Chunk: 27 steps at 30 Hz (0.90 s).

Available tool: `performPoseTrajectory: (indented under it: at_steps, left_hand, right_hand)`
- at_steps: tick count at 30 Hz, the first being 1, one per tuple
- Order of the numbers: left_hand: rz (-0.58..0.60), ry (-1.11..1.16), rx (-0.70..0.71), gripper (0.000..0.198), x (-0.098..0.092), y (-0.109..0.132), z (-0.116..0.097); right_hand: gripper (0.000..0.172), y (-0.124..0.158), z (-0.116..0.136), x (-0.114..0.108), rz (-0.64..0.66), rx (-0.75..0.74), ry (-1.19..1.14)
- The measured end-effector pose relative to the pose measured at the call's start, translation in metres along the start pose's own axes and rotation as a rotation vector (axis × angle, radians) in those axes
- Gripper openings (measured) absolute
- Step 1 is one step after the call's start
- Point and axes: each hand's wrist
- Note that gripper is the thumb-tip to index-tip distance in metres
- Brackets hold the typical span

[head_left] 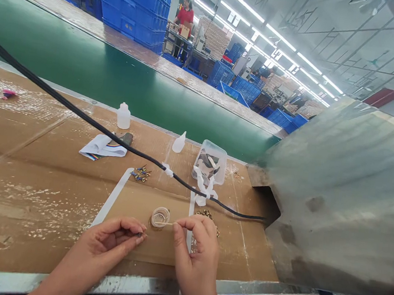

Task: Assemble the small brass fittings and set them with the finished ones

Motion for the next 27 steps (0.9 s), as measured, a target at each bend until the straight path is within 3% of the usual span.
performPoseTrajectory:
  at_steps: [6,11,19,23,27]
  left_hand:
    - [-0.022,-0.032,0.064,0.021,-0.003,0.000,0.005]
    - [-0.044,-0.001,0.118,0.010,-0.004,0.001,0.011]
    - [-0.041,-0.001,0.165,0.009,-0.003,0.002,0.014]
    - [-0.055,-0.006,0.164,0.009,-0.003,0.002,0.014]
    - [-0.090,-0.003,0.126,0.010,-0.003,0.003,0.013]
  right_hand:
    - [0.010,0.000,-0.005,0.008,-0.008,-0.107,0.196]
    - [0.011,0.001,-0.006,0.010,0.008,-0.112,0.199]
    - [0.009,-0.001,-0.011,0.016,0.000,-0.092,0.214]
    - [0.008,0.002,-0.014,0.015,-0.029,-0.061,0.139]
    - [0.012,0.011,-0.011,0.011,-0.076,0.091,-0.064]
Point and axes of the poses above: each hand's wrist, its own y-axis away from the middle knuckle, its own x-axis out of the palm, z = x × y, and after that the axes turned 6 degrees about x, right-handed
